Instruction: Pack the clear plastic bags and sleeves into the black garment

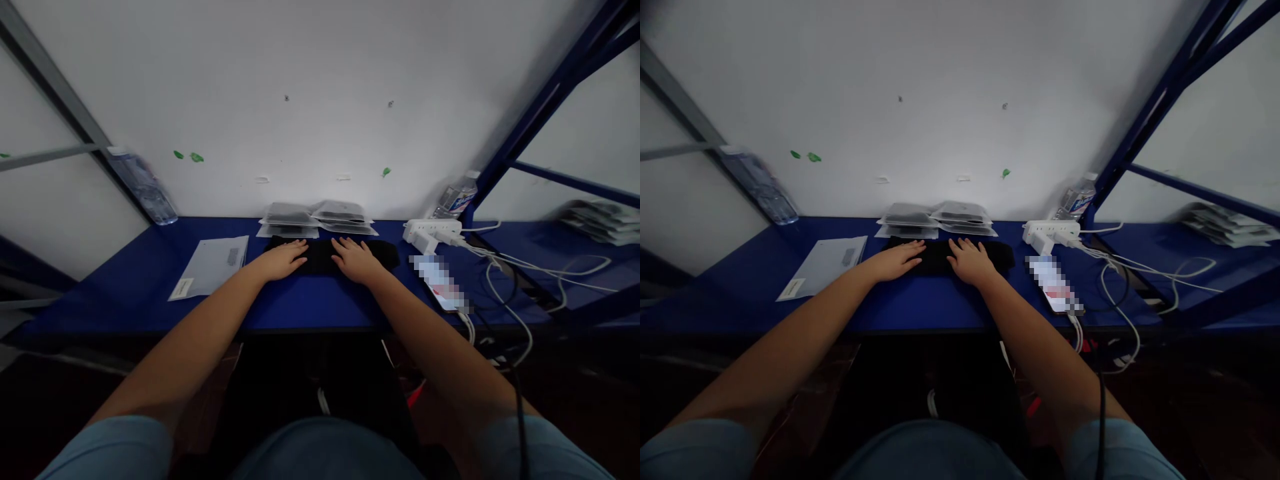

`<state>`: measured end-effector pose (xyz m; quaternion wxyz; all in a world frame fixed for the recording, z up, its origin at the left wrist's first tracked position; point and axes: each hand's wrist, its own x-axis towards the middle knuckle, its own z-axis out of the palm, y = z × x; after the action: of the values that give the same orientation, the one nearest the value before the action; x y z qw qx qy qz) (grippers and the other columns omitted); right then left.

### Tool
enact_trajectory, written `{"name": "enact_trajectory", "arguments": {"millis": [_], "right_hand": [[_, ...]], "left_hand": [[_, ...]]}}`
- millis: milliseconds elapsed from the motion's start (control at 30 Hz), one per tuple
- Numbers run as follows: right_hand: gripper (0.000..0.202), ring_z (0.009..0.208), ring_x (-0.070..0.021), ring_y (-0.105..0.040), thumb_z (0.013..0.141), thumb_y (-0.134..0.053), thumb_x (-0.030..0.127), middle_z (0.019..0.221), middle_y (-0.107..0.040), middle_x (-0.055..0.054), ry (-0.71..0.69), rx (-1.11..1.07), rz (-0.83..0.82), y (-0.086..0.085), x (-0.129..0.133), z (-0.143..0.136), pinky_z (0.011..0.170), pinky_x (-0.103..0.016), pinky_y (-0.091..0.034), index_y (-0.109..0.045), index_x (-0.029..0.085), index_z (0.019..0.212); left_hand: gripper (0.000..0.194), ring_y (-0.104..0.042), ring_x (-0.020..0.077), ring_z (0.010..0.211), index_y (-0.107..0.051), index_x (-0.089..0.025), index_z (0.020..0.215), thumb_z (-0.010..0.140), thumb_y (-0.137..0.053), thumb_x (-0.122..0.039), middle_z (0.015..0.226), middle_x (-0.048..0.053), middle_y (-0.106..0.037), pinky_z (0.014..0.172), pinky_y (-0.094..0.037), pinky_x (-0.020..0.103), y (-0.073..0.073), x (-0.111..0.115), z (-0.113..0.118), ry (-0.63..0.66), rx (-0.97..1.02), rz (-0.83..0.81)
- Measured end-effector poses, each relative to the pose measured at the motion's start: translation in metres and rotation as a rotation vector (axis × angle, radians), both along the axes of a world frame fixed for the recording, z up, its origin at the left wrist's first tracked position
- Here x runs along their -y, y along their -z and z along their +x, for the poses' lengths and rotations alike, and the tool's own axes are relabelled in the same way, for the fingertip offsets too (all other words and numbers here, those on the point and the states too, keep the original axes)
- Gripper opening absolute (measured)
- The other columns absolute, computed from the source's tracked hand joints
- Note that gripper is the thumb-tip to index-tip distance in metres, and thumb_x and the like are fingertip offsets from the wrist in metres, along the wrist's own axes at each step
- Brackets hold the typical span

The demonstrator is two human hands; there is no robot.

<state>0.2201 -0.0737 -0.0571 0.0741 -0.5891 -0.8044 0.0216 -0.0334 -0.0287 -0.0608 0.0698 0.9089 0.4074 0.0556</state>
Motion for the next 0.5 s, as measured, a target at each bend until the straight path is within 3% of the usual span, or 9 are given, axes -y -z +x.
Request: {"name": "enact_trajectory", "arguments": {"millis": [500], "right_hand": [[0.06,0.151,-0.0301,-0.031,0.104,-0.036,0.039,0.162,-0.037,-0.016,0.026,0.009,0.019,-0.0001,-0.0004,-0.001,0.121,-0.057,-0.023,-0.033,0.012,0.157]], "left_hand": [[0.057,-0.033,0.0217,0.151,-0.044,-0.013,0.152,0.103,-0.036,-0.042,0.161,0.013,-0.037,0.124,-0.024,0.035,-0.0037,0.0029,-0.0003,-0.019,0.014,0.011]]}}
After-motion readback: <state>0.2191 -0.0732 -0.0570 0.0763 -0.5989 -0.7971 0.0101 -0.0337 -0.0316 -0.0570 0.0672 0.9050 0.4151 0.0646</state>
